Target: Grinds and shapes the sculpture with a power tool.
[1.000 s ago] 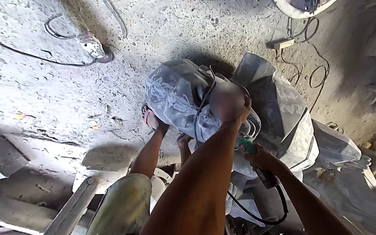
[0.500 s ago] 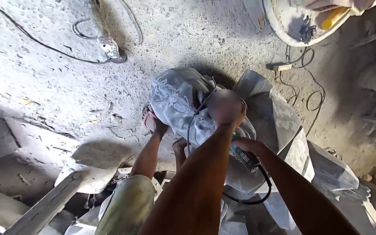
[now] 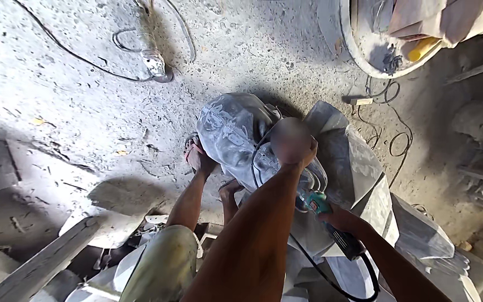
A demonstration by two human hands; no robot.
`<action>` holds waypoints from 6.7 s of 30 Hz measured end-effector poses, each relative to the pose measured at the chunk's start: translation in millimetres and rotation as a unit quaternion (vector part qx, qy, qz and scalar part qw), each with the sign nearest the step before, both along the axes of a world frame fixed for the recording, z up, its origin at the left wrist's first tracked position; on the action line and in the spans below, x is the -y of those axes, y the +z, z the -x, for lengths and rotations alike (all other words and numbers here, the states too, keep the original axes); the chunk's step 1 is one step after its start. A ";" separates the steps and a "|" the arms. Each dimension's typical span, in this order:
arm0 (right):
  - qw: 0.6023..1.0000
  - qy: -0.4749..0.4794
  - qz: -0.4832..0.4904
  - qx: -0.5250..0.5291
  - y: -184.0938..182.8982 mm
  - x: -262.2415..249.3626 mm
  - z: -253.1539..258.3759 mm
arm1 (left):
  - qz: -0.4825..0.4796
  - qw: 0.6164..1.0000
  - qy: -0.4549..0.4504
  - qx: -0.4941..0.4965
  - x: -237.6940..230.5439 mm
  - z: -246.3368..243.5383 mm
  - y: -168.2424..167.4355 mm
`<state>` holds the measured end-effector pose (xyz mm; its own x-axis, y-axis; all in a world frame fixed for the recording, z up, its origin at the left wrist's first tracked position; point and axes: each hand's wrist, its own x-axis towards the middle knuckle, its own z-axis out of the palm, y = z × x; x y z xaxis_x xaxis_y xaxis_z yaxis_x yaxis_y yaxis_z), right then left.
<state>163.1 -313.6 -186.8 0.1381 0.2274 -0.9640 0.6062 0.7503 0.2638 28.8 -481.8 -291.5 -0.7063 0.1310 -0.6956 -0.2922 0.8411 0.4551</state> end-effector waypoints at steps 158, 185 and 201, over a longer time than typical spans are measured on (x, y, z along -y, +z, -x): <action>0.959 0.129 -0.186 -0.173 -22.3 54.8 -208.2 | 0.022 0.998 0.002 -0.067 -2.0 -7.3 2.5; 0.967 -0.139 -0.108 -0.185 -74.6 143.1 -313.0 | 0.034 0.995 -0.017 -0.088 -4.5 -7.3 -2.2; 0.956 -0.044 -0.121 -0.262 -119.0 130.2 -316.5 | 0.019 0.992 -0.033 -0.119 -3.2 -6.8 -12.9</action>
<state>479.6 -443.8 -305.8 -0.3203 0.4631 -0.8264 0.7612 0.6451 0.0665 35.6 -478.6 -304.4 -0.8415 0.1588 -0.5164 -0.1247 0.8730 0.4716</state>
